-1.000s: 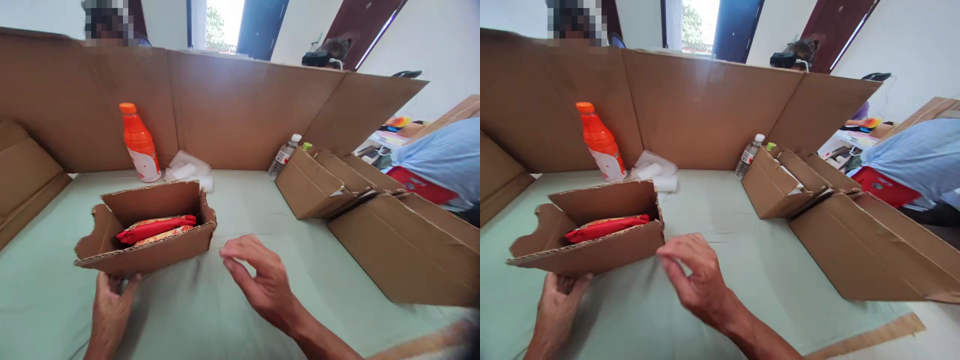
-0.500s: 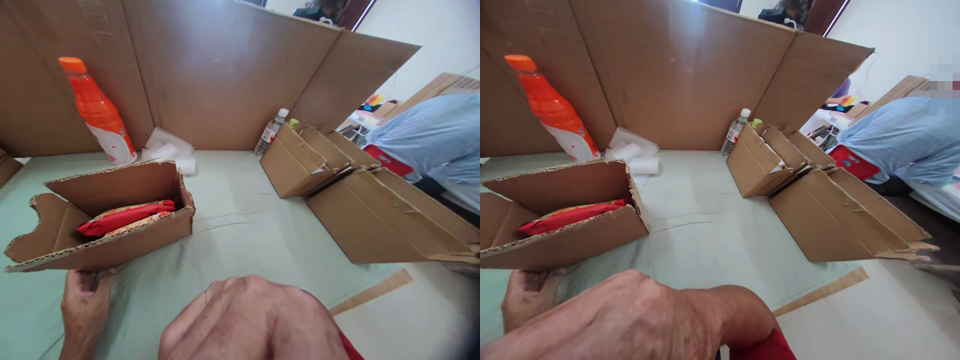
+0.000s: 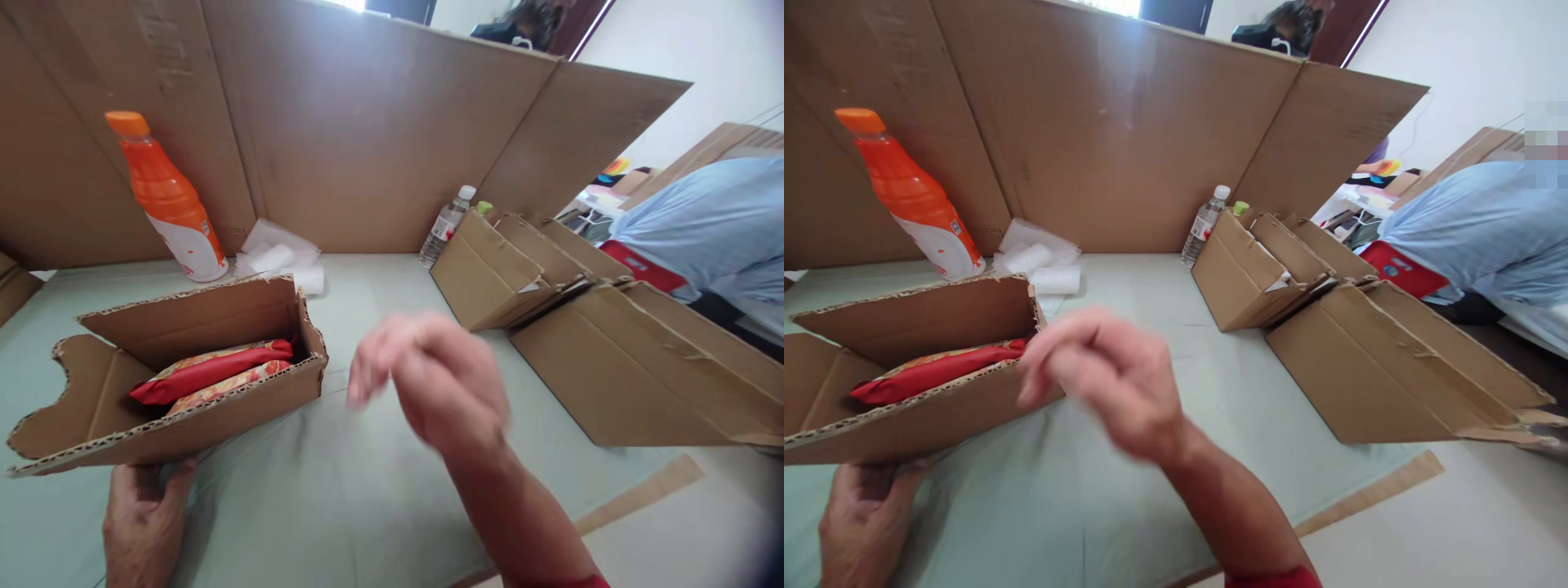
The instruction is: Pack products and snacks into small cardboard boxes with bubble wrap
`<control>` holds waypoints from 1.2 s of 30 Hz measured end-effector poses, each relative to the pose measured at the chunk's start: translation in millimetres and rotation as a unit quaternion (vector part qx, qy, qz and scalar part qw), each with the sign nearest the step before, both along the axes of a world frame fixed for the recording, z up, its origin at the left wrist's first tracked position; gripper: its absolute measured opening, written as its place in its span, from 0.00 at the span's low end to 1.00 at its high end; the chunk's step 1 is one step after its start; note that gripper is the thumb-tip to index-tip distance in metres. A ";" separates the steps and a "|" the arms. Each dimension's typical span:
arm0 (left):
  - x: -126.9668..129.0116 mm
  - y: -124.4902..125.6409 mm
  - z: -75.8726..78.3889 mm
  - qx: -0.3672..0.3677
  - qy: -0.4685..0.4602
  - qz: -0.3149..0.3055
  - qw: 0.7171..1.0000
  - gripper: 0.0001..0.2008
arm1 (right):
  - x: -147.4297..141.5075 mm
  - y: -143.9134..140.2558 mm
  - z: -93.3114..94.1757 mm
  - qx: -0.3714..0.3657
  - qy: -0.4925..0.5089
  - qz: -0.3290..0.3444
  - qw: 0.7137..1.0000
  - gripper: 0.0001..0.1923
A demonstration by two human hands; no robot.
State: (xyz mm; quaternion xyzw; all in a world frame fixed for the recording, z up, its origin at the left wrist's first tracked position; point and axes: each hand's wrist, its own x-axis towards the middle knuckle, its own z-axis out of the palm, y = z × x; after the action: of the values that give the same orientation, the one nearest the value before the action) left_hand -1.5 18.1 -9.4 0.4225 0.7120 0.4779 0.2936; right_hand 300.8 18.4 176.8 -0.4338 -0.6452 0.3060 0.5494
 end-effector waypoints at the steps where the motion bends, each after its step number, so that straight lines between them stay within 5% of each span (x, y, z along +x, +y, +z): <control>1: 0.6 0.6 0.8 -0.007 -0.011 0.002 1.000 0.30 | 8.6 27.6 -10.6 -0.007 0.051 -0.027 0.998 0.17; 5: 2.1 3.1 -1.6 -0.039 -0.063 0.032 0.997 0.34 | 41.4 134.5 -72.2 -0.169 0.021 -0.169 0.971 0.16; 9: 2.1 2.9 -5.8 -0.035 -0.066 0.036 0.997 0.34 | 36.6 203.9 -122.7 -0.207 -0.026 -0.188 0.960 0.10; 12: 3.0 1.9 -3.6 -0.046 -0.056 0.041 0.997 0.32 | 22.0 231.6 -133.4 -0.208 -0.028 -0.195 0.958 0.11; 15: 2.5 1.8 -3.5 -0.049 -0.052 0.050 0.996 0.33 | 24.8 235.6 -117.8 -0.166 -0.017 -0.212 0.963 0.09; 19: -1.1 2.2 -10.4 -0.027 -0.065 0.027 0.997 0.33 | 56.1 192.5 -75.1 -0.013 -0.040 -0.263 0.964 0.07; 21: -1.7 2.6 -11.9 -0.022 -0.063 0.014 0.998 0.32 | 72.2 155.6 -62.1 0.115 -0.134 -0.268 0.947 0.07; 23: -0.6 3.1 -10.0 -0.016 -0.063 0.013 0.998 0.32 | 84.7 115.4 -64.2 0.181 -0.285 -0.195 0.921 0.06; 27: 4.8 3.5 0.4 -0.004 -0.073 0.014 0.997 0.30 | 106.6 36.0 -103.6 0.060 -0.505 0.041 0.860 0.06; 30: 8.9 3.7 10.4 0.008 -0.073 0.016 0.997 0.28 | 123.2 -14.9 -128.3 -0.009 -0.472 -0.032 0.881 0.05; 32: 10.7 3.9 17.2 0.003 -0.069 0.024 0.997 0.27 | 127.3 -36.5 -128.8 -0.016 -0.420 -0.097 0.902 0.06; 36: 10.2 2.1 24.8 -0.006 -0.064 0.030 0.998 0.28 | 99.4 -44.7 -87.3 0.028 -0.337 -0.084 0.937 0.07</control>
State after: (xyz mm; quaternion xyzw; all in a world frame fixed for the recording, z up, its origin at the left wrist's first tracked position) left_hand 8.8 20.2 15.5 0.3682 0.7070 0.5078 0.3267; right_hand 400.2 -26.3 89.5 -0.5485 -0.7621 0.0760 0.3355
